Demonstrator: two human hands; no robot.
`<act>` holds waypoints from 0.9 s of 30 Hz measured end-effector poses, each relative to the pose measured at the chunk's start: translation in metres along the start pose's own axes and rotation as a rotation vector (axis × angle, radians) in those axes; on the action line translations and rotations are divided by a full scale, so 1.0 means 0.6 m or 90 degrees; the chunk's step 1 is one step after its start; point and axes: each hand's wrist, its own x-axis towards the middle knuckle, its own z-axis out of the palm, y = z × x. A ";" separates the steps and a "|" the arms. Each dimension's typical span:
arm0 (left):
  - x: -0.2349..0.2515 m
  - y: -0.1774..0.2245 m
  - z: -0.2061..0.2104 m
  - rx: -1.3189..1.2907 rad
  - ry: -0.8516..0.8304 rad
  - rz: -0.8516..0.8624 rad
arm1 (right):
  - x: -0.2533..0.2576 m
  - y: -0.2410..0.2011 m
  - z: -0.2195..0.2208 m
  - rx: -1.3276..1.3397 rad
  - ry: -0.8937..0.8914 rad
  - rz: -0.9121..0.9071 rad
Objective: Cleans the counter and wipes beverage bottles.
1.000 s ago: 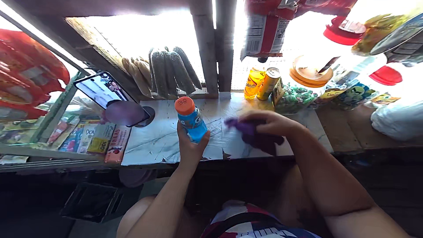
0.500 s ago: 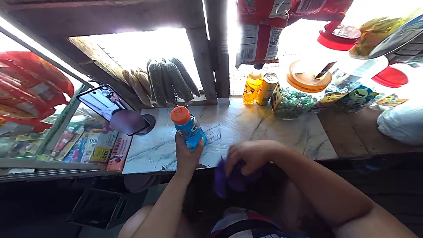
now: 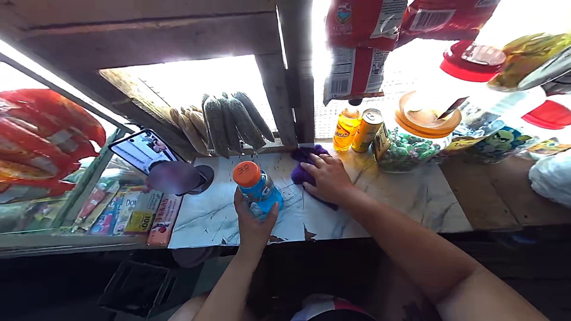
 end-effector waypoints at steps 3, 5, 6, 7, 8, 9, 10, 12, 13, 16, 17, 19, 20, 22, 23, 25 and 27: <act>-0.003 0.001 -0.001 -0.002 -0.005 -0.022 | -0.004 -0.006 -0.015 0.012 -0.066 -0.046; -0.003 0.006 0.003 0.000 -0.003 -0.025 | -0.026 -0.007 -0.048 0.057 -0.181 -0.102; -0.002 0.010 0.004 0.003 0.002 -0.021 | -0.042 -0.007 -0.067 0.089 -0.247 -0.143; -0.001 0.012 0.003 0.004 0.004 -0.018 | -0.059 -0.005 -0.083 0.132 -0.300 -0.195; -0.001 0.014 0.002 0.000 0.001 -0.022 | -0.073 -0.001 -0.095 0.185 -0.336 -0.245; 0.000 0.015 0.002 -0.002 0.000 -0.028 | -0.082 0.004 -0.103 0.231 -0.348 -0.278; 0.000 0.016 0.002 -0.005 0.002 -0.036 | -0.086 0.008 -0.107 0.256 -0.325 -0.283; 0.002 0.016 0.003 -0.014 0.006 -0.032 | -0.077 0.007 -0.103 0.232 -0.208 -0.204; 0.003 0.015 0.005 -0.016 0.010 -0.026 | -0.063 0.005 -0.093 0.193 -0.138 -0.151; 0.003 0.016 0.009 -0.017 0.015 -0.025 | -0.018 0.009 -0.040 0.059 -0.089 -0.065; 0.004 0.019 0.010 -0.016 0.015 -0.036 | -0.012 0.006 -0.031 0.034 -0.107 -0.055; 0.007 0.025 0.016 -0.014 0.010 -0.056 | -0.019 -0.007 -0.040 0.023 -0.176 -0.079; 0.009 0.028 0.017 -0.012 0.003 -0.063 | -0.031 -0.012 -0.051 0.041 -0.232 -0.117; 0.012 0.033 0.017 -0.008 -0.011 -0.067 | -0.060 -0.014 -0.069 0.127 -0.331 -0.245; 0.014 0.033 0.016 -0.005 -0.017 -0.067 | -0.072 -0.010 -0.074 0.188 -0.366 -0.315; 0.014 0.031 0.015 -0.012 -0.015 -0.060 | -0.084 -0.005 -0.084 0.281 -0.403 -0.391; 0.012 0.030 0.015 -0.053 0.001 -0.049 | -0.084 0.000 -0.089 0.271 -0.304 -0.367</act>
